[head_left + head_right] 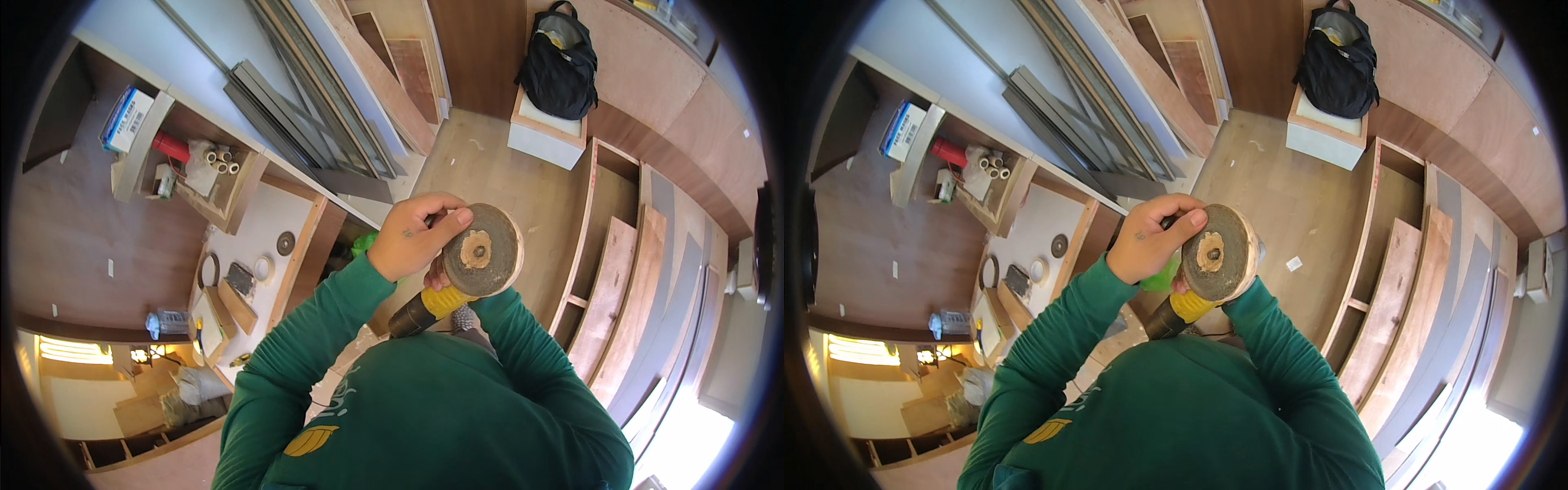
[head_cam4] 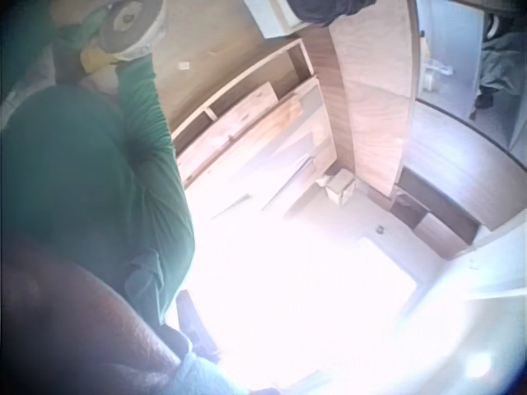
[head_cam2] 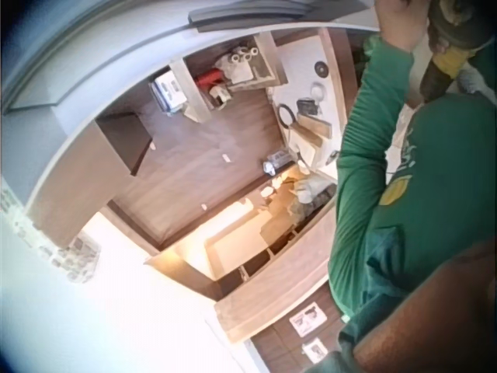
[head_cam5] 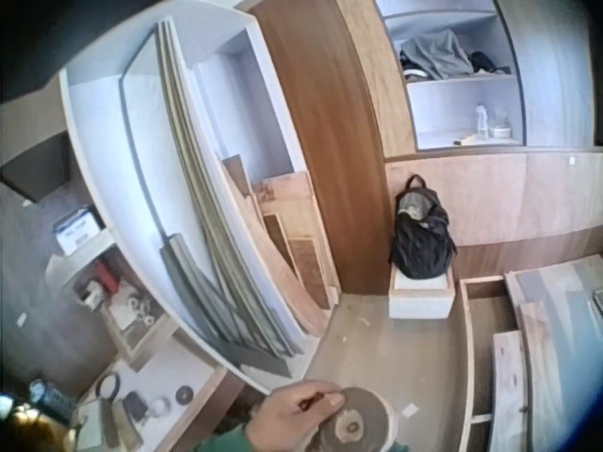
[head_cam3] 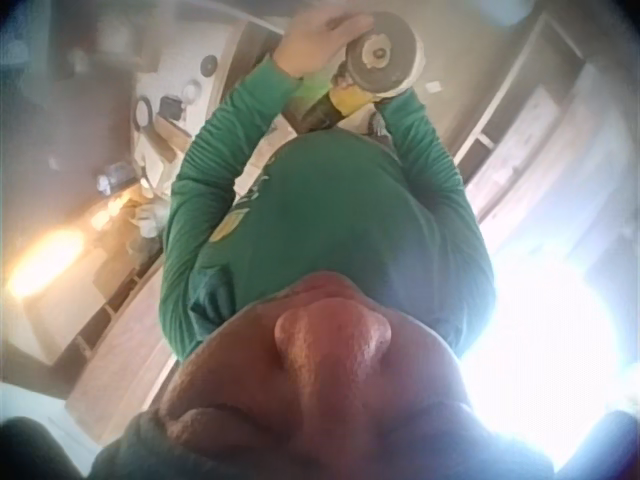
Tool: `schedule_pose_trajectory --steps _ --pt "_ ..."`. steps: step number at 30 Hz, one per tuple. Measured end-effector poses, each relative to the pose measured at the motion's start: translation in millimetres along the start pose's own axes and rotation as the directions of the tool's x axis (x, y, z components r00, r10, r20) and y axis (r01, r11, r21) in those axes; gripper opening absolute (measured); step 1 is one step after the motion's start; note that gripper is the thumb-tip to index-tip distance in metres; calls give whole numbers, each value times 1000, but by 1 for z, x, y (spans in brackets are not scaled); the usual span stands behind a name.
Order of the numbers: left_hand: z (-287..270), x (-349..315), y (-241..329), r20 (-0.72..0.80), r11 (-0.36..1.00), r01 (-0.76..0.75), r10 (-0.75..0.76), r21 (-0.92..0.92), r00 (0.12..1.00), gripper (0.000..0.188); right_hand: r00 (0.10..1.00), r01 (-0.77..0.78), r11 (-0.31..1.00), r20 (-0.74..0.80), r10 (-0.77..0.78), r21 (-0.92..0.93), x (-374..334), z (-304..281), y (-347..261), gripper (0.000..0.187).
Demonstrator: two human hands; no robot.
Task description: The person replaces a grinding disc on a power tool by hand and then uses the tool on a wooden frame.
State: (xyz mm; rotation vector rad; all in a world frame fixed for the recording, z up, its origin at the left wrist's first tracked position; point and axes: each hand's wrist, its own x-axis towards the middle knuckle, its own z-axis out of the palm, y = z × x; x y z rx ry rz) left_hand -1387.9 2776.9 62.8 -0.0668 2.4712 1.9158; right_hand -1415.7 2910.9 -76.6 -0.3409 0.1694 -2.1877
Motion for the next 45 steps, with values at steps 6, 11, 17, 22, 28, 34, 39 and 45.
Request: schedule_pose_trajectory --steps 6,11,17,22,28,34,39,45 --pt "9 6 12 29 1000 -15 15 24 999 29 995 -47 979 -93 29 -198 -5 8 -11 43" --pt "10 3 0 2 998 -55 55 -37 998 30 1000 -1 978 12 4 -207 -6 16 -13 43" --pt "-6 -15 -10 -67 988 82 -91 -129 994 29 993 50 963 118 -19 -264 -12 -4 -5 38" --pt "-21 -36 -3 10 971 149 -150 -185 989 23 994 85 942 92 -58 -324 -15 -15 -5 31" --pt "-18 -50 13 80 966 197 -186 -166 979 24 998 33 999 57 -31 -36 -13 -21 2 19" --pt "-31 -60 -3 323 540 438 -298 -719 898 51 993 68 982 109 -49 -177 -15 -35 5 29" --pt "-26 -64 -3 255 502 368 -281 -783 925 48 994 11 999 108 -6 -50 -12 -31 5 31" --pt "-15 -65 -4 21 839 195 -214 -507 977 38 990 48 986 136 -26 -161 -12 -53 8 32"
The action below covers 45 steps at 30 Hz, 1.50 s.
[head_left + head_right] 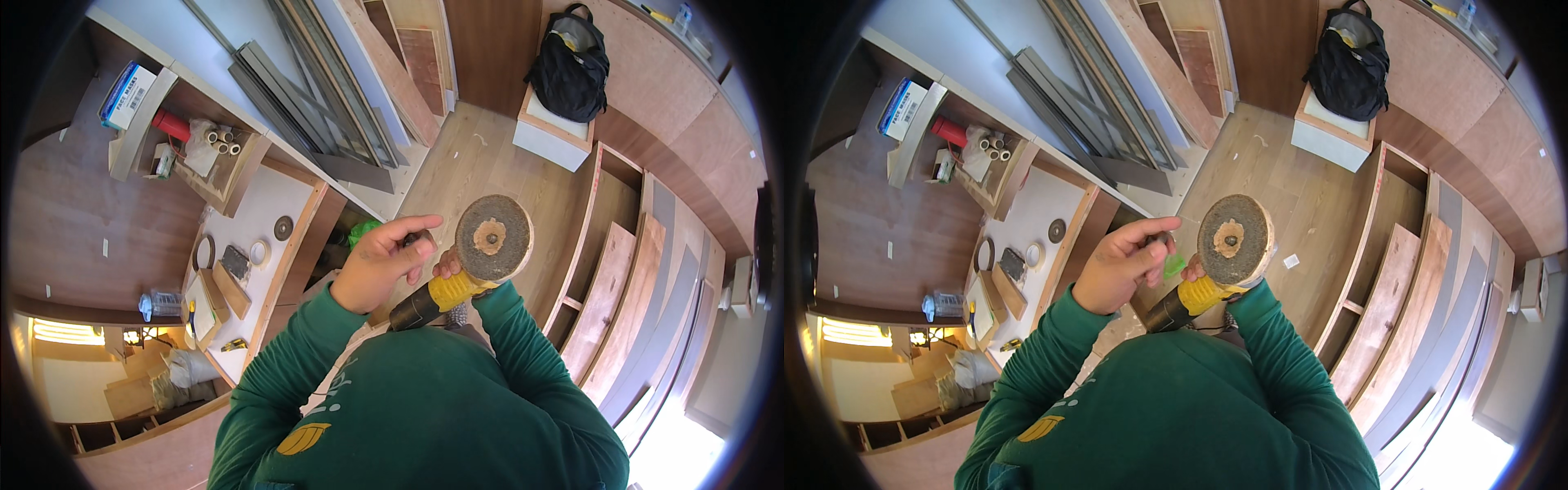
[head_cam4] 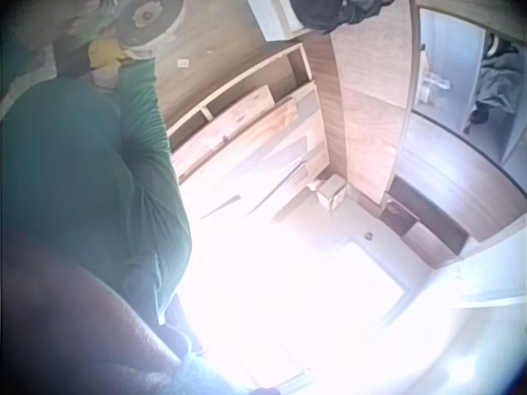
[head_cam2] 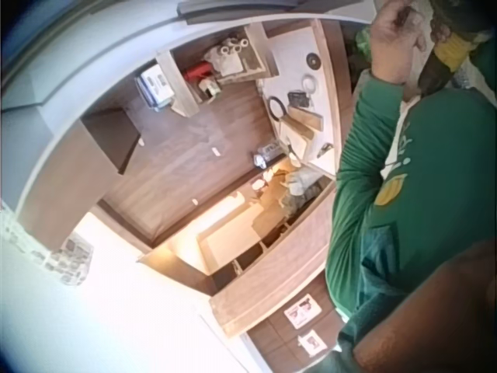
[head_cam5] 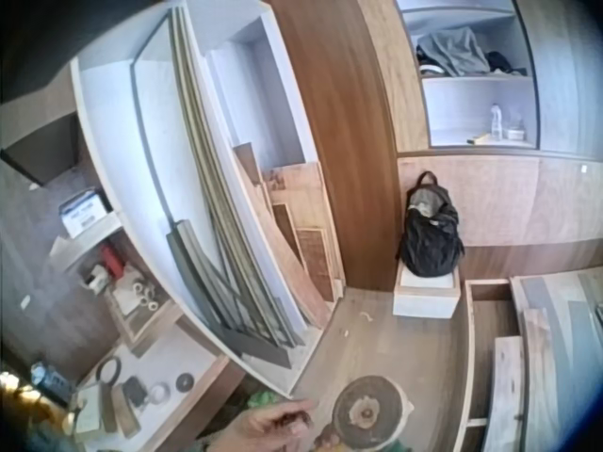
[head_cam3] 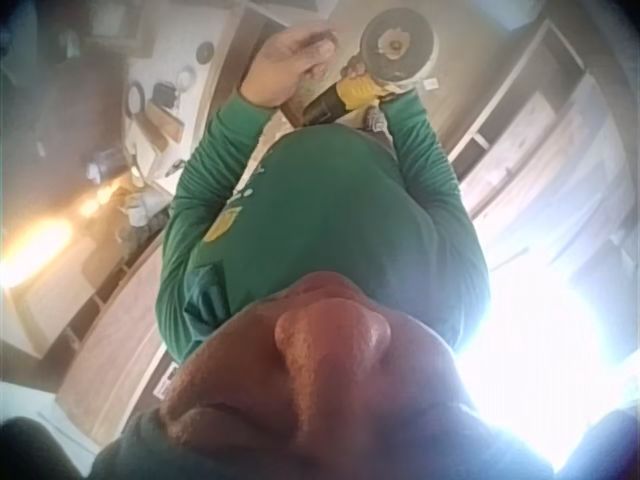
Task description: The person replaces a grinding disc on a power tool by hand and then uses the tool on a wooden frame.
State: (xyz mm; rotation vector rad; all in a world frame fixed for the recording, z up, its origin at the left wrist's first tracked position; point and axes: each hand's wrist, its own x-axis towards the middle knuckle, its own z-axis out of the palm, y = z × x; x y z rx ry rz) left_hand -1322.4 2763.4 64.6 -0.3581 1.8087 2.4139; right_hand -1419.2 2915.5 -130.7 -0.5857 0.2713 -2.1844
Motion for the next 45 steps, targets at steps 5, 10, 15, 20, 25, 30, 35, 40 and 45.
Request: schedule_pose_trajectory --steps 5,10,15,20,25,30,35,40,45 --pt "9 -1 1 76 669 -362 416 649 906 41 998 -36 999 -50 37 14 2 -2 3 30" --pt "26 -4 13 117 473 -366 476 802 872 38 996 -37 999 -81 35 -25 1 3 0 28" --pt "26 -4 16 64 522 -306 430 796 901 38 993 -46 997 -108 39 -64 -1 8 -3 27" --pt "15 -3 0 1 677 -255 351 690 936 37 989 -57 993 -140 43 -100 0 11 -4 25" --pt "16 -4 -2 0 825 -240 279 512 960 38 983 -71 987 -175 45 -144 0 15 -5 24" --pt "11 -5 -6 11 991 -135 135 -9 991 37 972 -74 995 -230 57 -66 2 22 -4 21" --pt "-4 -10 -9 143 902 71 -10 -427 990 41 965 -92 995 -244 101 49 7 32 -11 22" --pt "-4 -9 -13 147 894 102 -41 -437 988 42 979 -80 996 -187 84 31 8 26 -7 21" --pt "4 -3 -11 38 997 -72 73 -28 997 33 986 -93 994 -141 84 -60 11 26 -9 26"
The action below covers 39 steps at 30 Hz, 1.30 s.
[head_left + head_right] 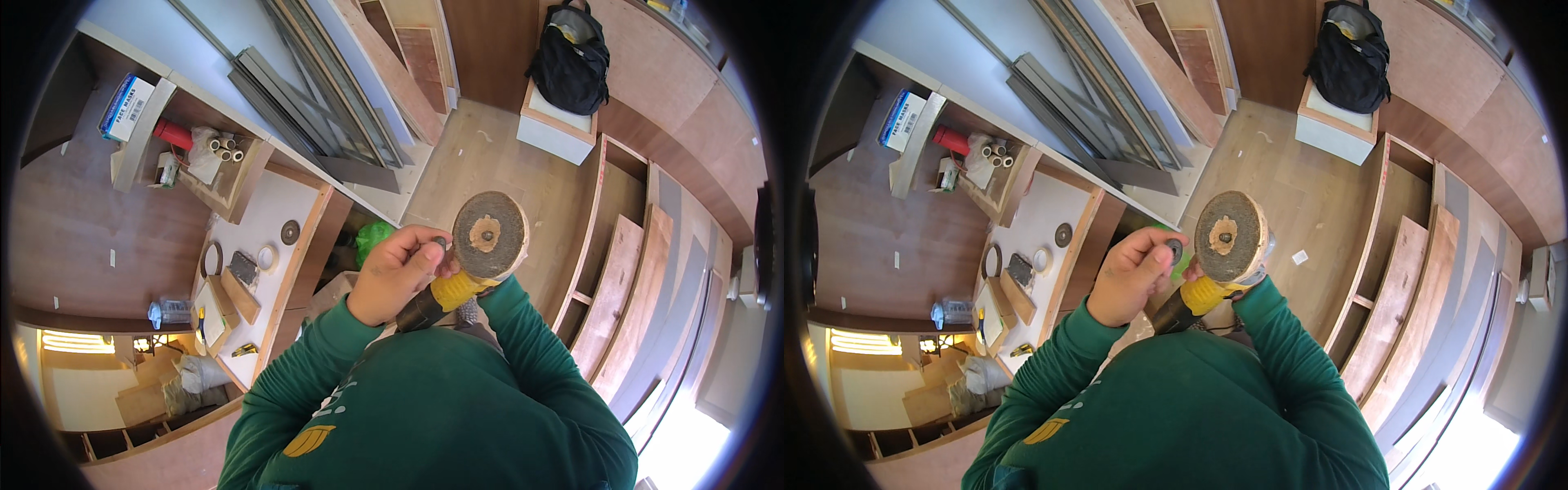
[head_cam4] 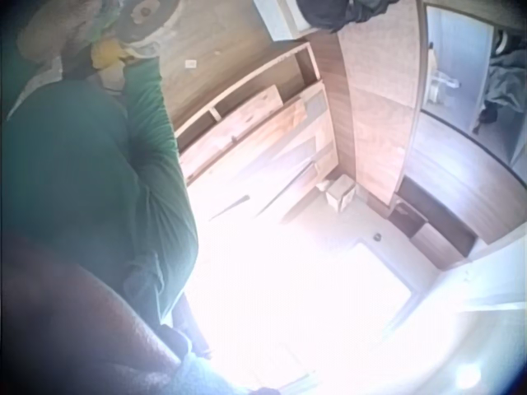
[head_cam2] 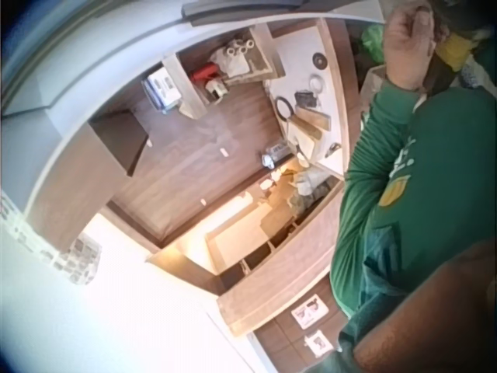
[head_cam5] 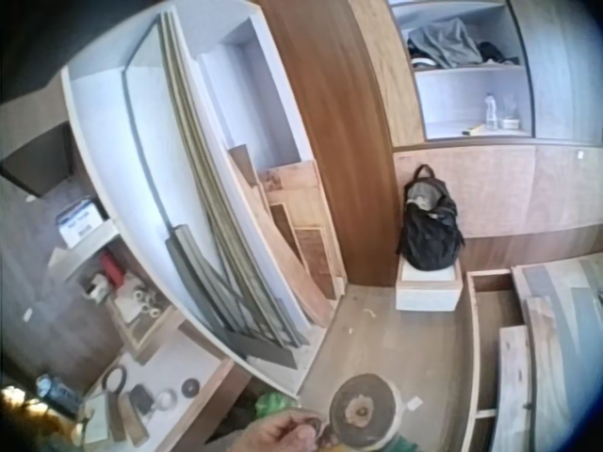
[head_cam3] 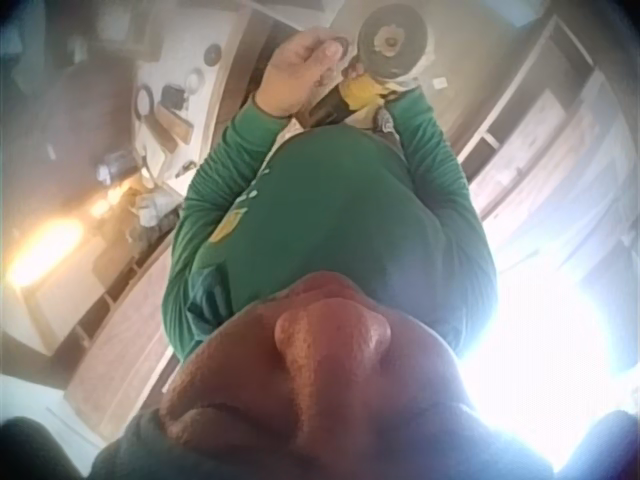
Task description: The person replaces a grinding disc on a power tool by hand and then uses the tool on a wooden frame.
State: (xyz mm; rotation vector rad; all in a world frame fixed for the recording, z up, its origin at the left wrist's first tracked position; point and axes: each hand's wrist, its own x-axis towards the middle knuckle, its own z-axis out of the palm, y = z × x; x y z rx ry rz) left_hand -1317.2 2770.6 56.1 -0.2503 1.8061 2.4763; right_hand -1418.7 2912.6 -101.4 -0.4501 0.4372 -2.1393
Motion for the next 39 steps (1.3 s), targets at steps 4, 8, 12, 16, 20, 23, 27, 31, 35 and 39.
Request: schedule_pose_trajectory --steps 4,8,12,16,20,23,27,31,35,39 --pt "21 16 14 118 686 -298 297 664 947 33 962 151 961 -259 -88 233 0 -3 2 38" --pt "30 30 29 299 274 -410 367 870 881 37 941 156 977 -322 -102 148 2 -3 8 48" --pt "29 38 28 370 232 -477 384 848 846 40 946 181 946 -311 -93 268 1 -1 10 53" --pt "30 38 29 393 222 -486 357 845 847 40 948 202 903 -306 -84 380 0 -7 14 54" --pt "28 38 27 418 188 -509 374 840 828 40 977 187 773 -199 -80 606 1 -4 12 54" --pt "28 35 29 331 273 -441 366 855 870 39 980 177 759 -187 -74 627 3 2 9 54" --pt "0 30 8 41 605 -320 429 729 902 32 998 41 934 -64 -19 354 -3 -9 15 59" --pt "-17 14 3 -166 992 37 -58 -124 984 29 989 15 908 -140 49 419 -3 1 9 67" --pt "-33 1 -15 -107 885 108 -174 -453 979 30 996 8 881 -83 35 473 -2 14 1 69" --pt "-38 -2 -19 1 834 129 -152 -536 988 38 994 -12 934 -95 49 357 -3 7 6 71"
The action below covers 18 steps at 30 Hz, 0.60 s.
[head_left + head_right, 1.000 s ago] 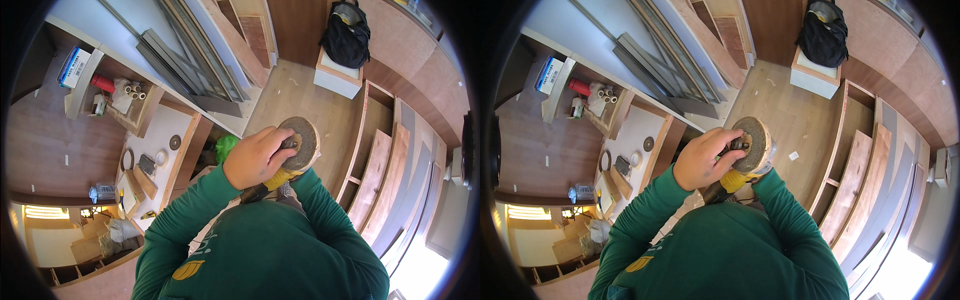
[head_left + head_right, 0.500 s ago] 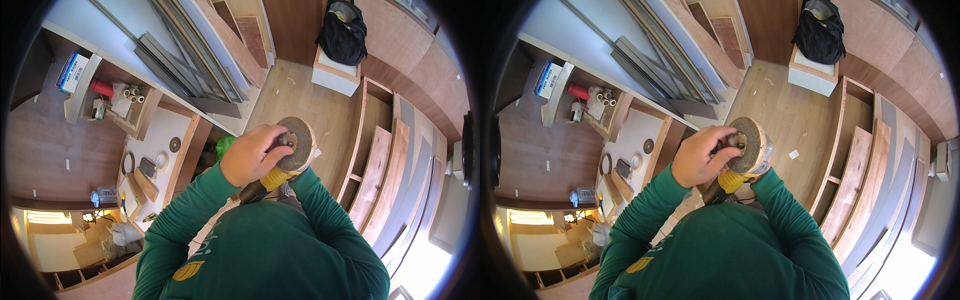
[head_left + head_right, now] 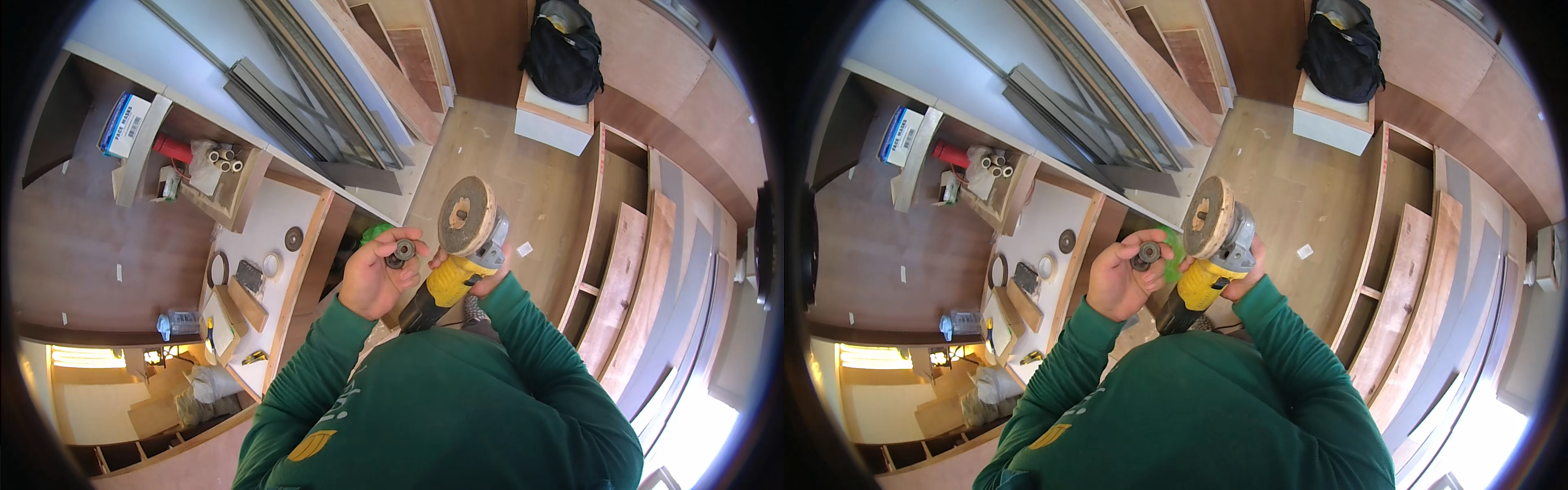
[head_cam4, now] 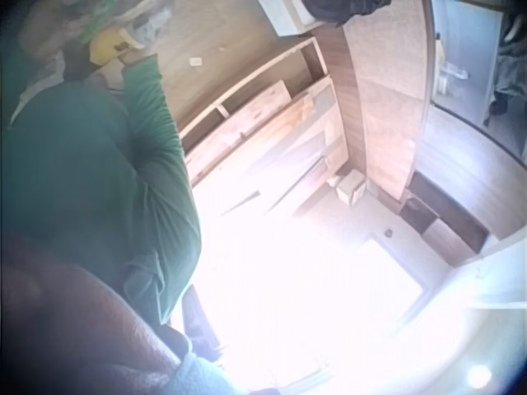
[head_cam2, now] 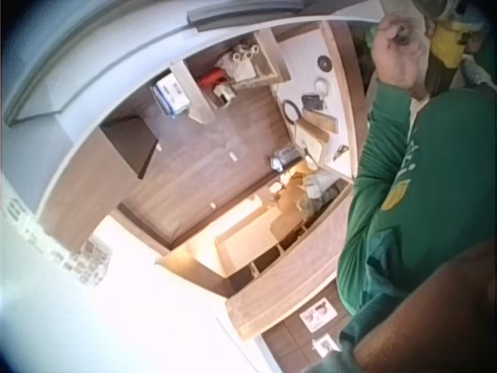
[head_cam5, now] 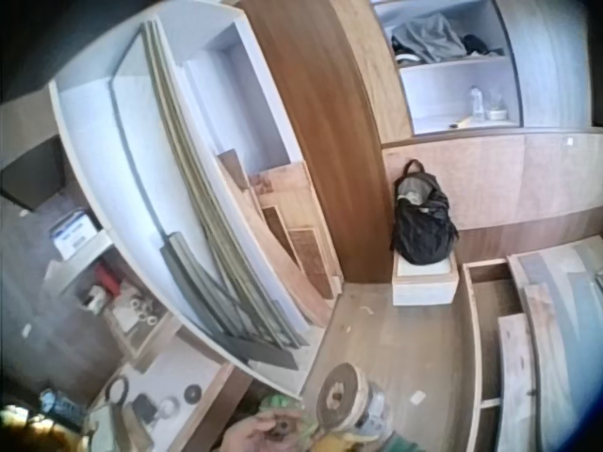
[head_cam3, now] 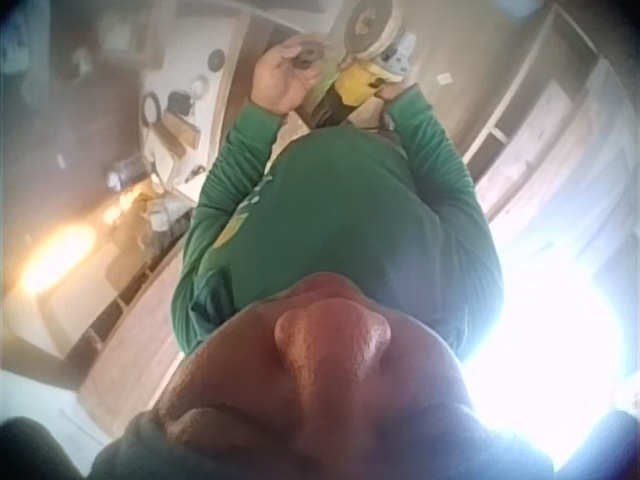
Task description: The person replaces a grinding disc on a power tool by hand and then uses the tool on a wooden frame.
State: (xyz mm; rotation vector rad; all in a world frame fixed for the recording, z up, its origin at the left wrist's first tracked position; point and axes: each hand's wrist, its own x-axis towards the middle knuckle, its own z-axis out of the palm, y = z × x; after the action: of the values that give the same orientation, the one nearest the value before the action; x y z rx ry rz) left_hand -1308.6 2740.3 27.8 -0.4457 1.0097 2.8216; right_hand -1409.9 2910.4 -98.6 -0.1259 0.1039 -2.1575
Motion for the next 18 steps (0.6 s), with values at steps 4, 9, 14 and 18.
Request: schedule_pose_trajectory --steps 4,9,14,18 --pt "14 0 0 -36 995 -44 47 95 998 43 1000 -22 1000 -12 22 -1 0 -1 1 72" --pt "22 -8 2 -59 974 -75 90 214 994 36 1000 -12 999 -27 13 36 -1 0 -1 72" --pt "17 -8 -2 -44 975 -121 131 186 990 34 999 1 1000 -51 0 22 -4 2 -2 72" --pt "14 -8 -5 -1 998 -55 55 -25 998 32 999 -12 1000 -44 13 20 -8 5 -3 70"
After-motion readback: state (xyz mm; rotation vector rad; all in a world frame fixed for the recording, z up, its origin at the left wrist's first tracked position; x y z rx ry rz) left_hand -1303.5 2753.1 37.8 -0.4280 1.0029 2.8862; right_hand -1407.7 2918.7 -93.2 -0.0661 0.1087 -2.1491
